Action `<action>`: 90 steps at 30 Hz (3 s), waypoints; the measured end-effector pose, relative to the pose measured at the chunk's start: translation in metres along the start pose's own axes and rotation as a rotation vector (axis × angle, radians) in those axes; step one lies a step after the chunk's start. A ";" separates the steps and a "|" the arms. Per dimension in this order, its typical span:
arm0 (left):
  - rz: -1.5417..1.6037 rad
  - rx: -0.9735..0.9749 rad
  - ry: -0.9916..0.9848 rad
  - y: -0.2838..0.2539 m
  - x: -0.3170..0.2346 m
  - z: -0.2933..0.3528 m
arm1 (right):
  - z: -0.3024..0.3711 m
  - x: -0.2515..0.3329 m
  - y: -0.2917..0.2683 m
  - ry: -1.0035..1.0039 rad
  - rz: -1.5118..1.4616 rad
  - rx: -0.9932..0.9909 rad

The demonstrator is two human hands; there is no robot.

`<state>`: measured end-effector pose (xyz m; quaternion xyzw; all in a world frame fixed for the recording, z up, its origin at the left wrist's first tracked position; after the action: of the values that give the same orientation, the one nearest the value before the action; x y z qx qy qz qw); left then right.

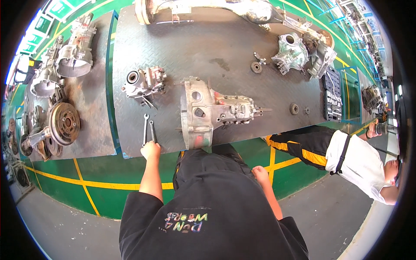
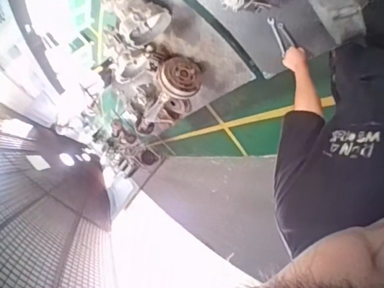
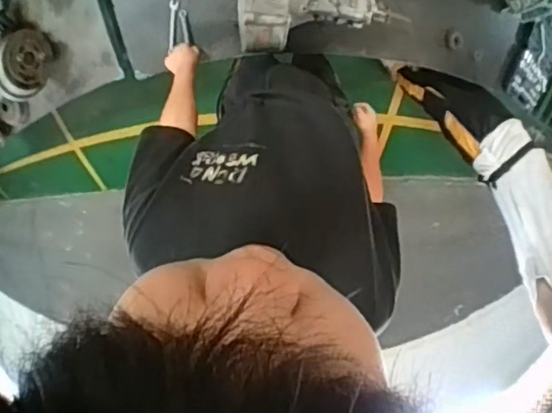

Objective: Assembling internal components, including gears and shafts, into a differential or transmission housing on a workbench.

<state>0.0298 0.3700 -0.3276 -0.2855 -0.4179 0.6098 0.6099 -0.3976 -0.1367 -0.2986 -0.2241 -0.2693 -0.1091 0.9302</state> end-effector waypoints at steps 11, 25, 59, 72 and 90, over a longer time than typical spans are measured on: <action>1.191 -0.058 0.088 -0.032 0.005 0.030 | -0.027 0.030 -0.015 -0.145 0.076 -0.058; 1.473 -0.292 0.144 -0.178 -0.118 0.138 | -0.032 0.487 0.141 -0.896 0.900 -0.048; 1.613 -0.496 0.188 -0.216 -0.143 0.127 | -0.007 0.524 0.138 -0.847 1.034 -0.016; 1.705 -0.412 0.202 -0.215 -0.144 0.128 | 0.032 0.536 0.049 -1.028 0.495 -0.104; 1.653 -0.387 0.167 -0.205 -0.143 0.121 | 0.012 0.520 0.085 -1.045 0.685 -0.094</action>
<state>0.0429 0.1911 -0.1156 -0.6420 -0.1257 0.7538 -0.0618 0.0565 -0.0992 -0.0343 -0.3623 -0.5964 0.3075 0.6470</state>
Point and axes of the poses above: each hand's wrist, its own z-axis away from the middle knuckle, its own y-axis out of the palm, x = y × z, the point moved 10 cm from there along -z, towards the middle knuckle, and after that the axes turned 5 degrees about -y, right-handed, at the moved point
